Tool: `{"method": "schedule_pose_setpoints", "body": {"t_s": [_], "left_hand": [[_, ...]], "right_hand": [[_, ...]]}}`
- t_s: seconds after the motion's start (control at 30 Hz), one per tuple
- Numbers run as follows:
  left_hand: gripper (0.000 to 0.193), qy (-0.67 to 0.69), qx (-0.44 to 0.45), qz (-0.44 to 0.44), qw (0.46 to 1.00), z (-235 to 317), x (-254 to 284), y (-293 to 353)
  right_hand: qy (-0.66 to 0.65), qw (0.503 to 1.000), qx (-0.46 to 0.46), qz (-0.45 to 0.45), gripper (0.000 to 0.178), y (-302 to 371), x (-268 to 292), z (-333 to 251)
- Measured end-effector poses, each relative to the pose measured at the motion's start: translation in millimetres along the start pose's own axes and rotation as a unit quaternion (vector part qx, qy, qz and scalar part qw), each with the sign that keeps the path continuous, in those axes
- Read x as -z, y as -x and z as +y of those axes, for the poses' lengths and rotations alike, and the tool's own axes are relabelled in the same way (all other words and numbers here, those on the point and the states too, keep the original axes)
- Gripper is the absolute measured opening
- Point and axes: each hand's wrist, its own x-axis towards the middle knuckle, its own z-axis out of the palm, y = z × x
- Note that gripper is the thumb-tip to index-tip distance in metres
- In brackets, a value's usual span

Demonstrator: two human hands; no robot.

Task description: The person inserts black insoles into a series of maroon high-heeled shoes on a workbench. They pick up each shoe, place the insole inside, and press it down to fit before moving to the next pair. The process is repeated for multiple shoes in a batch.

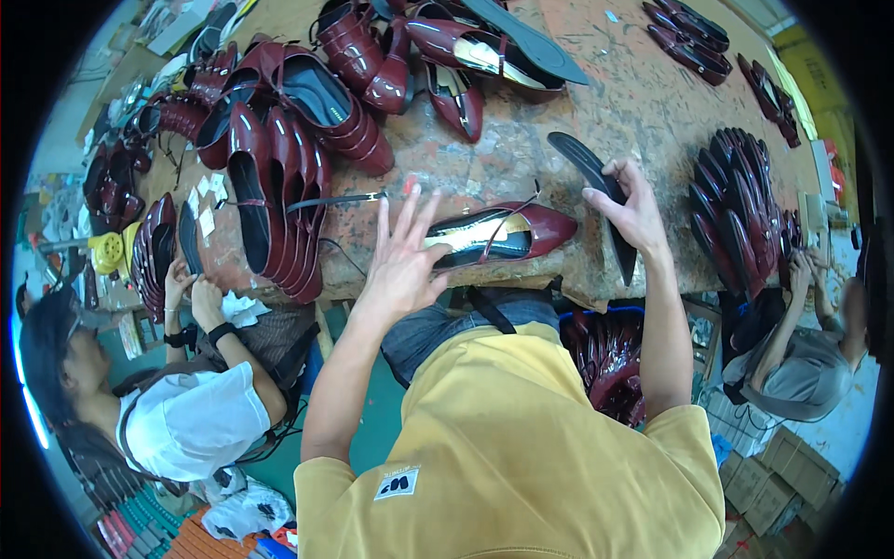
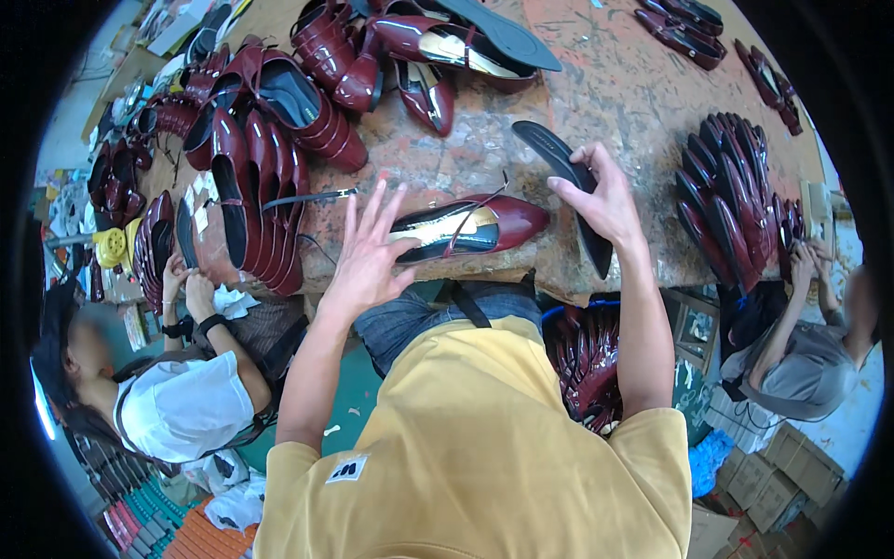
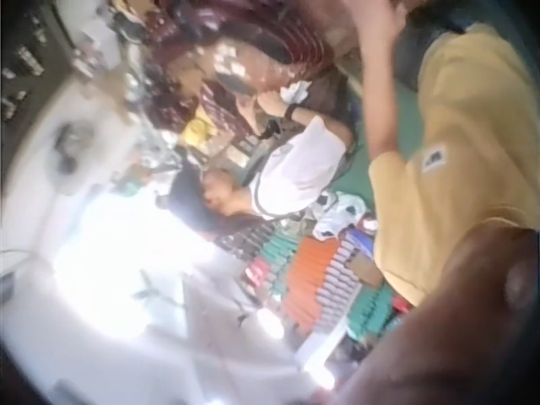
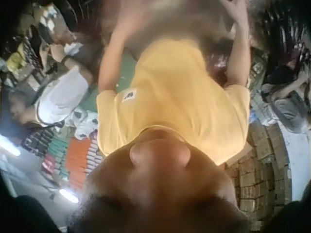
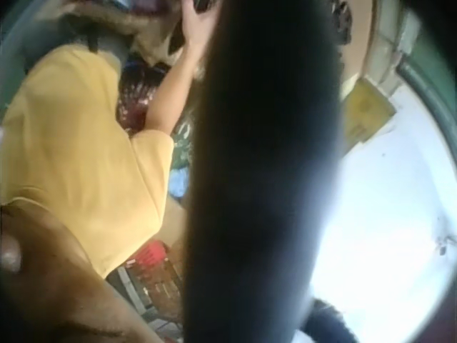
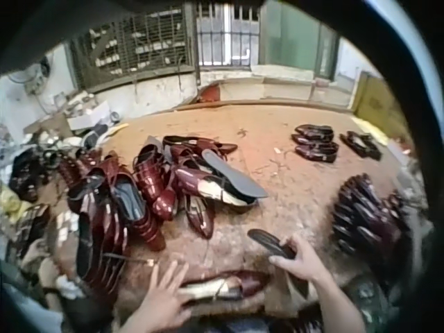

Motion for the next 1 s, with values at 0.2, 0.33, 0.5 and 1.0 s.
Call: {"method": "schedule_pose_setpoints", "body": {"t_s": [0.2, 0.33, 0.5, 1.0], "left_hand": [[0.057, 0.025, -0.084, -0.010, 0.996, 41, -21, 8], [0.059, 0.016, -0.077, 0.034, 0.996, 32, -34, 48], [0.040, 0.124, 0.129, 0.260, 0.949, 25, -37, 57], [0.051, -0.017, 0.011, 0.056, 0.998, 7, -6, 24]], "right_hand": [[-0.044, 0.996, 0.026, -0.073, 0.030, 9, -19, -4], [0.117, 0.950, 0.202, -0.206, 0.032, 11, -47, -54], [0.203, 0.900, 0.280, -0.264, 0.030, 7, -112, -62], [0.315, 0.833, 0.359, -0.279, 0.040, 5, -147, -62]]}}
